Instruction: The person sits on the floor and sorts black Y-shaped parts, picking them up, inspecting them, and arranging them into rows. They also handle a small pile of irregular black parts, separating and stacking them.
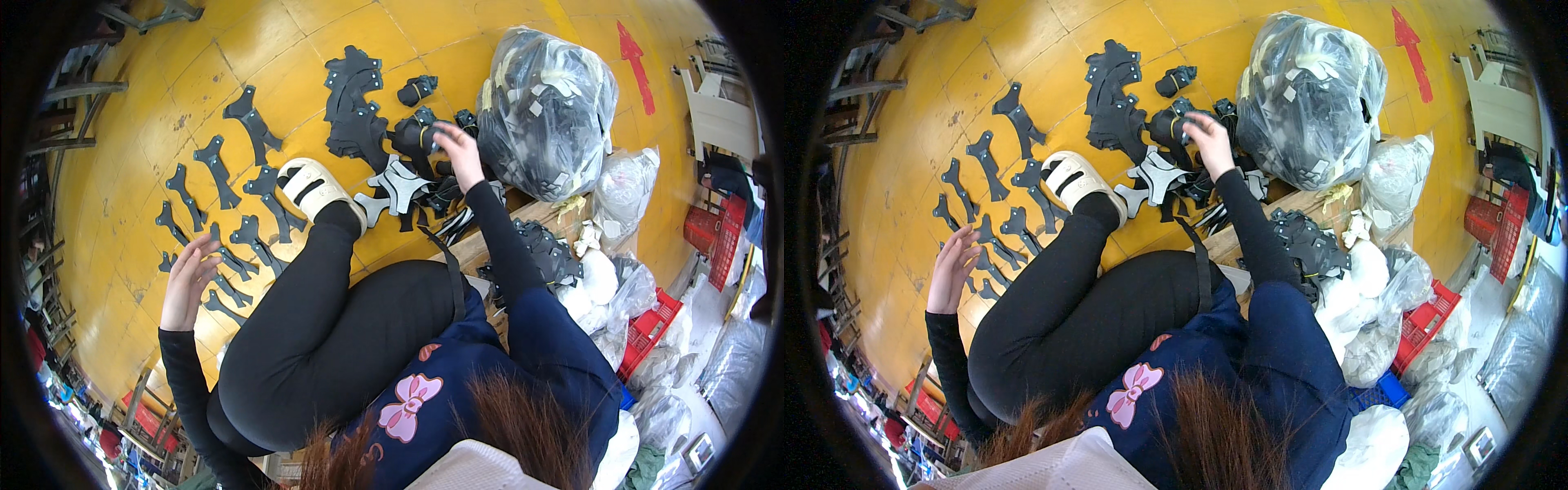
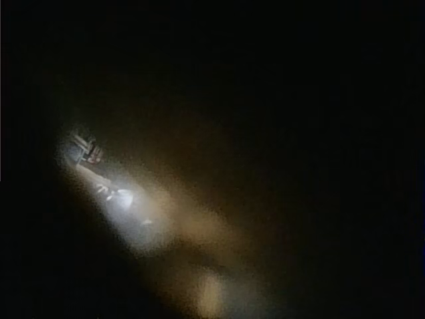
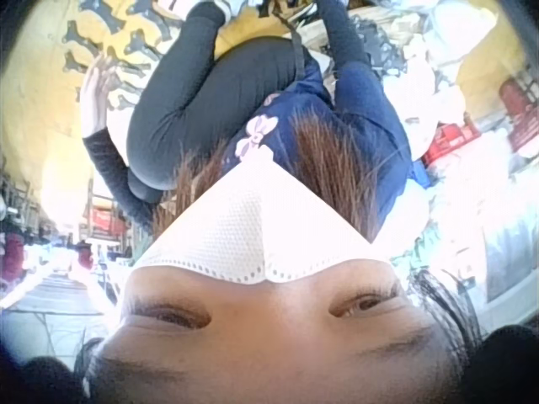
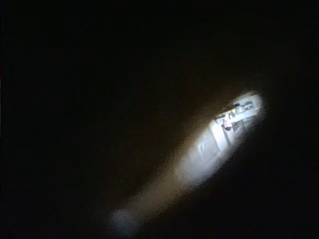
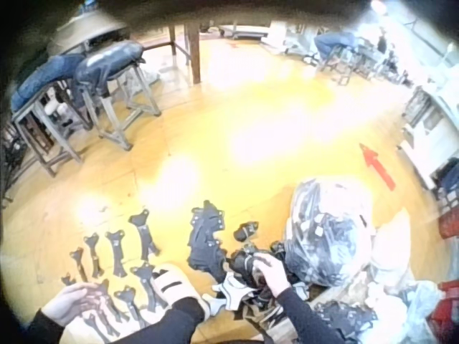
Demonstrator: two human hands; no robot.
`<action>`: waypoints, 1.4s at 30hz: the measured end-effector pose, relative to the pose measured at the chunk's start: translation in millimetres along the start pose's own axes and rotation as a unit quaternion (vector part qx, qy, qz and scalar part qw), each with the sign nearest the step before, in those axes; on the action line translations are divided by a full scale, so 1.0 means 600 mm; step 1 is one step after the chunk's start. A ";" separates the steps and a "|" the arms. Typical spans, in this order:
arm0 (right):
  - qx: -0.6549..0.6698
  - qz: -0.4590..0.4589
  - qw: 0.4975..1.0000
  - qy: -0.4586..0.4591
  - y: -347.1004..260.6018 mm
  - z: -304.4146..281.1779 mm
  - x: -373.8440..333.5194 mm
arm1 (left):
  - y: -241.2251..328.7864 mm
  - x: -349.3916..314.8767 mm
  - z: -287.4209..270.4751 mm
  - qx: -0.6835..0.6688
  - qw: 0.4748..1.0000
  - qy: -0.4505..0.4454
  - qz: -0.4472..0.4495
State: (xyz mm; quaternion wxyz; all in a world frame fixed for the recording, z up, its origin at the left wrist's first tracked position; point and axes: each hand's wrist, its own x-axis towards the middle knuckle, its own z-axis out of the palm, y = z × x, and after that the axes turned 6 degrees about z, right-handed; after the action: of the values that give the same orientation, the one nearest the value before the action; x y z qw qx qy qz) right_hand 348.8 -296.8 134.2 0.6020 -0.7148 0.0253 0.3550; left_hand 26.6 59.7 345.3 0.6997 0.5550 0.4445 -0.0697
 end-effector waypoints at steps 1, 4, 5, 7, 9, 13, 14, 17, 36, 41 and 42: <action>0.018 -0.011 1.000 0.017 -0.005 0.000 0.020 | 0.001 -0.001 -0.001 0.002 1.000 0.002 0.000; 0.037 -0.018 0.999 0.025 -0.022 -0.009 0.094 | 0.002 -0.005 -0.003 0.003 1.000 0.007 -0.004; 0.063 -0.004 0.998 0.016 -0.011 -0.021 0.130 | 0.003 -0.002 -0.001 0.002 1.000 0.007 -0.004; 0.076 0.050 0.996 -0.008 -0.012 -0.023 0.175 | 0.000 -0.003 -0.004 0.006 1.000 0.011 -0.005; 0.098 0.051 0.994 -0.019 -0.009 -0.031 0.221 | 0.000 0.001 -0.005 0.007 1.000 0.008 -0.003; 0.154 0.044 0.986 -0.039 0.009 -0.025 0.319 | 0.001 0.002 -0.005 0.006 1.000 0.009 -0.011; 0.135 0.043 0.989 -0.030 0.005 -0.019 0.338 | 0.002 0.002 -0.005 0.005 1.000 0.009 -0.011; 0.002 0.044 0.998 0.034 0.004 -0.021 0.389 | -0.003 0.010 -0.005 0.006 1.000 0.007 -0.023; -0.147 -0.043 0.983 0.098 0.156 0.059 0.021 | -0.001 0.016 -0.002 0.025 0.999 0.003 -0.023; -0.297 -0.123 0.946 -0.027 0.171 0.079 -0.044 | 0.001 0.012 -0.001 0.024 1.000 -0.003 -0.013; -0.299 -0.133 0.945 -0.007 0.172 0.079 -0.052 | 0.002 0.009 -0.001 0.024 1.000 -0.002 -0.010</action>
State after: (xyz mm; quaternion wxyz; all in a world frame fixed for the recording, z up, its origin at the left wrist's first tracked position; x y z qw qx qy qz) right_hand 255.1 -295.9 63.0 0.4025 -0.8565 -0.1816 0.2674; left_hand 30.1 63.0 342.0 0.6863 0.5671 0.4467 -0.0891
